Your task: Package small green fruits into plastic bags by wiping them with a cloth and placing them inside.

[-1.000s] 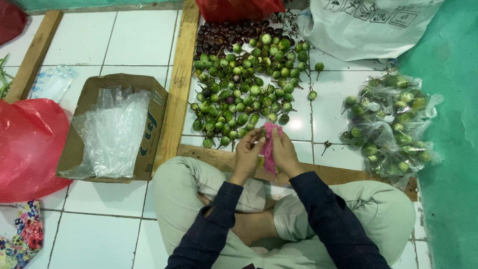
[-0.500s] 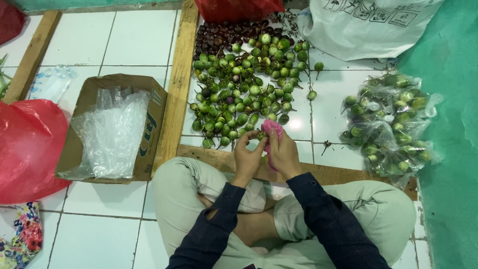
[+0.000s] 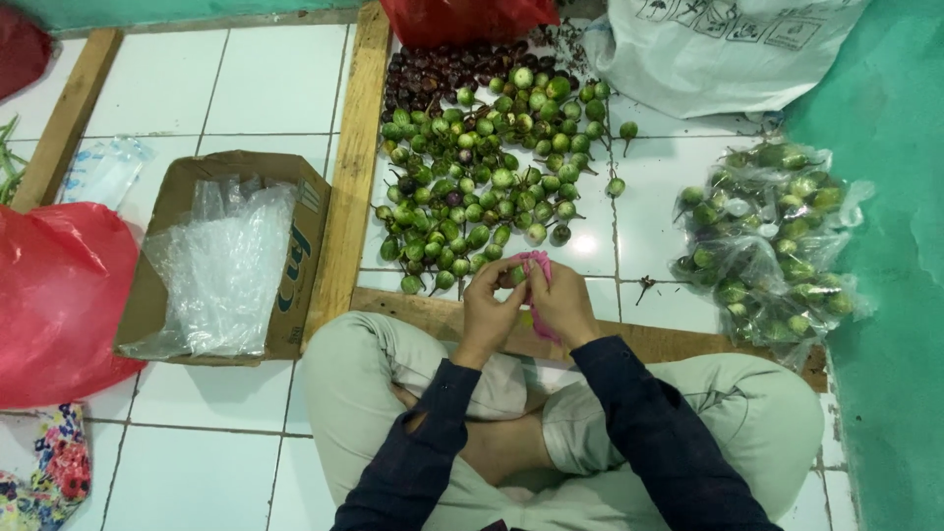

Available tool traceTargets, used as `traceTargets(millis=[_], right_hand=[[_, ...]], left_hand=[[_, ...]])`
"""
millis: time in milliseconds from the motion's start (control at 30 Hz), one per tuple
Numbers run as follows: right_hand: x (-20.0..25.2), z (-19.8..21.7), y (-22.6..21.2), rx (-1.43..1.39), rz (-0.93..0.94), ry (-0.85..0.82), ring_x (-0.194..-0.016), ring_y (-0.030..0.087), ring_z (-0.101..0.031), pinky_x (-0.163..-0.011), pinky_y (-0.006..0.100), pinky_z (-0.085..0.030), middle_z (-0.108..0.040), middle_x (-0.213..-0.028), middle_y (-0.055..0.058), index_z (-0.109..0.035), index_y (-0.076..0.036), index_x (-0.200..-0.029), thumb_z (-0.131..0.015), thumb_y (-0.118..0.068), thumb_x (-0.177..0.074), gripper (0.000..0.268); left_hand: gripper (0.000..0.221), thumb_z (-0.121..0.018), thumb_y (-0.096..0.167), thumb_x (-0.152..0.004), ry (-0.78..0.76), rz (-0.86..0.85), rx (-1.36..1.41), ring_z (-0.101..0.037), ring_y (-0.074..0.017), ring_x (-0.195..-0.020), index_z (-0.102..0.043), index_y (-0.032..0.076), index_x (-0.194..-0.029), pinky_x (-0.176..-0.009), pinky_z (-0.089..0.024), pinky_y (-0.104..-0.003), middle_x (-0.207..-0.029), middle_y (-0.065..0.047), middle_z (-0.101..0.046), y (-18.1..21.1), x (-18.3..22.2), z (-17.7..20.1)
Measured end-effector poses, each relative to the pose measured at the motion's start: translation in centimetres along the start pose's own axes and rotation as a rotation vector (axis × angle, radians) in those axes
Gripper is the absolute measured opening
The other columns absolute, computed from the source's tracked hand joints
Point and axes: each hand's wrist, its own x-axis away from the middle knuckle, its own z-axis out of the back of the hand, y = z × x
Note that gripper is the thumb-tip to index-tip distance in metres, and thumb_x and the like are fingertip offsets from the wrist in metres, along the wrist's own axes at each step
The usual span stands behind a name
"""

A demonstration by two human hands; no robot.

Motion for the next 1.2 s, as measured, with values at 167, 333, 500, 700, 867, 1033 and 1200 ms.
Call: traceTargets(millis=[167, 333, 500, 700, 867, 1033, 1200], right_hand=[[-0.6, -1.1, 3.3, -0.145, -0.007, 0.042, -0.074, 0.037, -0.068, -0.066, 0.047, -0.051, -0.066, -0.066, 0.021, -0.064, -0.003, -0.075, -0.046, -0.036, -0.107, 0.050], [-0.5, -1.2, 1.9, -0.289, -0.046, -0.008, -0.085, 0.039, -0.068, -0.077, 0.052, -0.050, -0.069, -0.077, 0.024, -0.064, 0.000, -0.085, -0.041, -0.043, -0.110, 0.055], [-0.8, -1.7, 3.2, -0.297, -0.037, -0.013, -0.087, 0.029, -0.072, -0.080, 0.044, -0.054, -0.075, -0.079, 0.014, -0.071, -0.005, -0.090, -0.056, -0.036, -0.106, 0.038], [-1.8, -1.8, 5.1, -0.352, -0.168, 0.084, -0.074, 0.023, -0.066, -0.079, 0.038, -0.052, -0.070, -0.073, 0.007, -0.069, -0.011, -0.089, -0.050, -0.036, -0.109, 0.037], [-0.5, -1.5, 2.7, -0.289, -0.209, -0.042, -0.097, 0.038, -0.069, -0.088, 0.051, -0.049, -0.073, -0.088, 0.025, -0.072, 0.000, -0.096, -0.049, -0.053, -0.105, 0.059], [-0.8, -1.6, 3.6, -0.105, -0.175, -0.049, -0.088, 0.045, -0.071, -0.076, 0.052, -0.053, -0.072, -0.077, 0.024, -0.069, -0.003, -0.076, -0.043, -0.055, -0.107, 0.066], [0.1, -0.2, 2.4, 0.165, -0.165, -0.152, -0.084, 0.043, -0.074, -0.071, 0.050, -0.056, -0.072, -0.072, 0.020, -0.068, -0.008, -0.074, -0.054, -0.051, -0.099, 0.052]], left_hand=[[0.033, -0.075, 0.005, -0.093, 0.010, 0.082, 0.291, -0.062, -0.0134, -0.085, -0.069, -0.002, -0.124, -0.075, -0.055, -0.031, -0.098, -0.012, -0.072, -3.2, -0.8, 0.2], [0.034, -0.070, 0.001, -0.095, -0.026, 0.081, 0.473, -0.064, -0.0128, -0.096, -0.067, 0.000, -0.129, -0.085, -0.057, -0.031, -0.116, -0.009, -0.070, -3.0, -0.8, -0.2], [0.037, -0.080, -0.001, -0.085, -0.094, 0.046, 0.386, -0.063, -0.0077, -0.089, -0.072, 0.002, -0.121, -0.076, -0.057, -0.023, -0.107, -0.003, -0.066, -2.0, -0.6, -0.3], [0.040, -0.081, 0.005, -0.088, -0.086, 0.100, 0.419, -0.067, -0.0072, -0.089, -0.072, 0.005, -0.126, -0.072, -0.058, -0.020, -0.100, -0.004, -0.074, -2.1, -0.5, -0.3], [0.041, -0.075, 0.007, -0.093, -0.155, -0.013, 0.109, -0.060, -0.0169, -0.111, -0.070, 0.009, -0.133, -0.097, -0.047, -0.033, -0.109, -0.009, -0.076, -1.4, -0.1, 0.4], [0.040, -0.077, 0.011, -0.091, -0.120, -0.020, -0.039, -0.055, -0.0211, -0.116, -0.071, 0.009, -0.131, -0.100, -0.045, -0.035, -0.107, -0.009, -0.070, -3.6, 0.7, 0.0], [0.029, -0.070, 0.015, -0.093, -0.128, 0.094, -0.257, -0.060, -0.0261, -0.109, -0.074, 0.009, -0.121, -0.099, -0.047, -0.041, -0.101, -0.009, -0.071, -1.5, 1.5, 0.6]])
